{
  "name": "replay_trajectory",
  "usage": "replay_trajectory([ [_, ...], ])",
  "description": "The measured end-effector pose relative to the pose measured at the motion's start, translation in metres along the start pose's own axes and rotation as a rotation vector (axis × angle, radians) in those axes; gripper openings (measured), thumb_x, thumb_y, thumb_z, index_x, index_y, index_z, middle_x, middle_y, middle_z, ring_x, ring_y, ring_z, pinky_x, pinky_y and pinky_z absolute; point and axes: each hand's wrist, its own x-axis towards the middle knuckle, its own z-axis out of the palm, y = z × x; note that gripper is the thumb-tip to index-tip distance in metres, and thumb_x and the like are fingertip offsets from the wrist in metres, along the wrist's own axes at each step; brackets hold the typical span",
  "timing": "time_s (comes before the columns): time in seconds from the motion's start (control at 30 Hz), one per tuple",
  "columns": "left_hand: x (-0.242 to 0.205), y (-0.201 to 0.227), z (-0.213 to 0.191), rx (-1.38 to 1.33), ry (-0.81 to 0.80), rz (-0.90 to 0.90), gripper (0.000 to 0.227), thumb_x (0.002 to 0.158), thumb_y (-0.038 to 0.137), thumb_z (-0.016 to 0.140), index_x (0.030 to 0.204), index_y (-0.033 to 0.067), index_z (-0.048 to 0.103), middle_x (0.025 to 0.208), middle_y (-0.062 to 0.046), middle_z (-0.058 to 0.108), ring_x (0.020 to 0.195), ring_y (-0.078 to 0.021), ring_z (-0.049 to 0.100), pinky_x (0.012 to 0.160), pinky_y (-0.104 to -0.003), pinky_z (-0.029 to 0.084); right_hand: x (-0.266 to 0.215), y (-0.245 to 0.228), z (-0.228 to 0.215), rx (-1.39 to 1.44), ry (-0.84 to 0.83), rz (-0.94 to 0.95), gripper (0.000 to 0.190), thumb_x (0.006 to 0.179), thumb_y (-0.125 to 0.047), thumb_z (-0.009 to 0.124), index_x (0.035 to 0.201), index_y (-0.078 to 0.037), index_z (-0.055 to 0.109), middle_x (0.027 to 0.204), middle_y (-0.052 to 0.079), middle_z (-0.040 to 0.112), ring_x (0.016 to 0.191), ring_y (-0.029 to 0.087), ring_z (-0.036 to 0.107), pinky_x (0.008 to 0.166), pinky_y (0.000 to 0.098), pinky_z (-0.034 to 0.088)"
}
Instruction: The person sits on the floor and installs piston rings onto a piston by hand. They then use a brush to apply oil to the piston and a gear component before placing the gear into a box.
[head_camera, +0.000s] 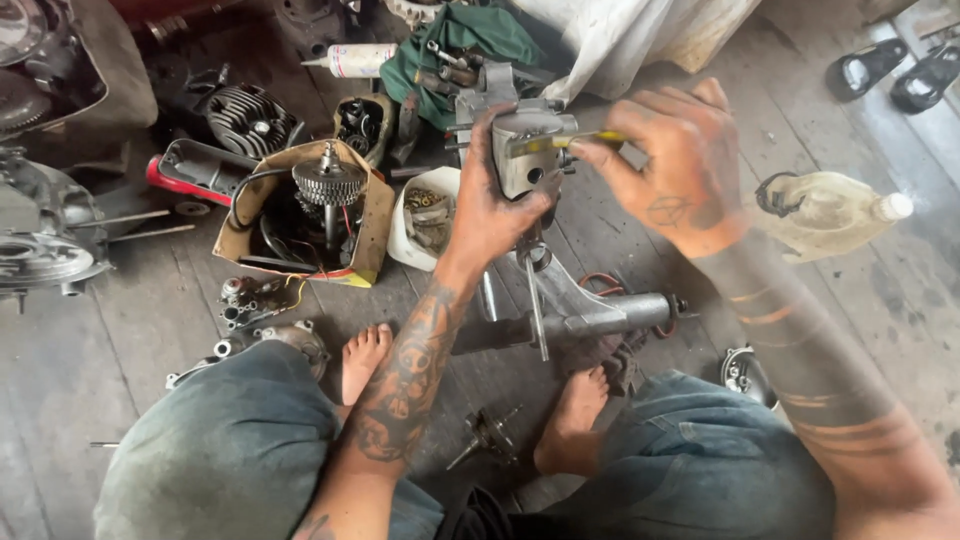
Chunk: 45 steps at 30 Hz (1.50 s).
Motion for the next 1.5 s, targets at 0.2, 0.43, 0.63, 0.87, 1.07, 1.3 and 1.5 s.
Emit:
replay_trajectory([
  [0.2,0.003,0.004,0.000,0.070,0.026,-0.007,0.084,0.076,0.021,0.079,0.148,0.0104,0.036,0.132,-0.016,0.061,0.117,-0.0296,0.064,0.105,-0.044,0.054,-0.006,0.004,-0.001,0.031,-0.081,0.108,0.037,0.102,-0.033,0.085,0.083,-0.007,0.068,0.063,0.001,0.051,0.059,0.024,0.045,0.082,0.0364,0.037],
  [0.43,0.004,-0.001,-0.001,-0.008,0.018,0.018,0.089,0.078,0.038,0.081,0.149,0.0124,0.035,0.136,-0.016,0.059,0.121,-0.0296,0.063,0.106,-0.045,0.053,-0.006,0.008,-0.001,-0.023,-0.064,0.075,0.037,0.102,-0.035,0.087,0.085,-0.008,0.068,0.065,0.002,0.054,0.063,0.025,0.051,0.080,0.0365,0.039],
  [0.63,0.002,0.001,-0.001,0.014,0.016,0.000,0.089,0.077,0.037,0.081,0.149,0.0112,0.034,0.135,-0.016,0.059,0.119,-0.0289,0.064,0.105,-0.044,0.054,-0.016,0.024,0.005,-0.002,-0.090,0.080,0.039,0.104,-0.035,0.085,0.083,-0.009,0.065,0.068,0.002,0.056,0.066,0.024,0.053,0.082,0.0372,0.038],
  [0.87,0.000,-0.006,0.000,-0.023,0.022,-0.001,0.096,0.077,0.050,0.083,0.151,0.0142,0.034,0.139,-0.016,0.058,0.122,-0.0302,0.063,0.106,-0.045,0.055,-0.010,0.027,0.012,0.033,-0.119,0.071,0.041,0.106,-0.037,0.082,0.082,-0.008,0.064,0.069,0.000,0.056,0.066,0.022,0.051,0.083,0.0364,0.035],
  [1.07,0.000,0.005,0.002,0.013,0.066,-0.034,0.084,0.075,0.008,0.077,0.148,0.0145,0.036,0.129,-0.014,0.062,0.109,-0.0243,0.065,0.098,-0.038,0.056,-0.015,0.034,0.007,0.017,-0.091,0.088,0.040,0.109,-0.035,0.083,0.084,-0.009,0.065,0.071,-0.001,0.053,0.068,0.020,0.049,0.086,0.0353,0.032],
  [1.3,0.003,0.005,-0.002,0.001,0.034,-0.045,0.085,0.076,0.007,0.078,0.149,0.0151,0.036,0.135,-0.015,0.061,0.117,-0.0271,0.066,0.104,-0.039,0.056,-0.029,0.051,0.034,0.260,-0.092,0.146,0.032,0.107,-0.030,0.073,0.090,-0.004,0.068,0.076,0.003,0.055,0.078,0.022,0.047,0.097,0.0387,0.028],
  [1.5,0.001,0.007,-0.004,0.052,0.019,-0.032,0.083,0.079,0.014,0.077,0.146,0.0122,0.029,0.139,-0.020,0.053,0.124,-0.0312,0.059,0.106,-0.046,0.052,-0.038,0.069,0.044,0.293,-0.130,0.167,0.029,0.108,-0.026,0.074,0.089,-0.005,0.068,0.075,0.001,0.058,0.079,0.020,0.050,0.106,0.0394,0.028],
])
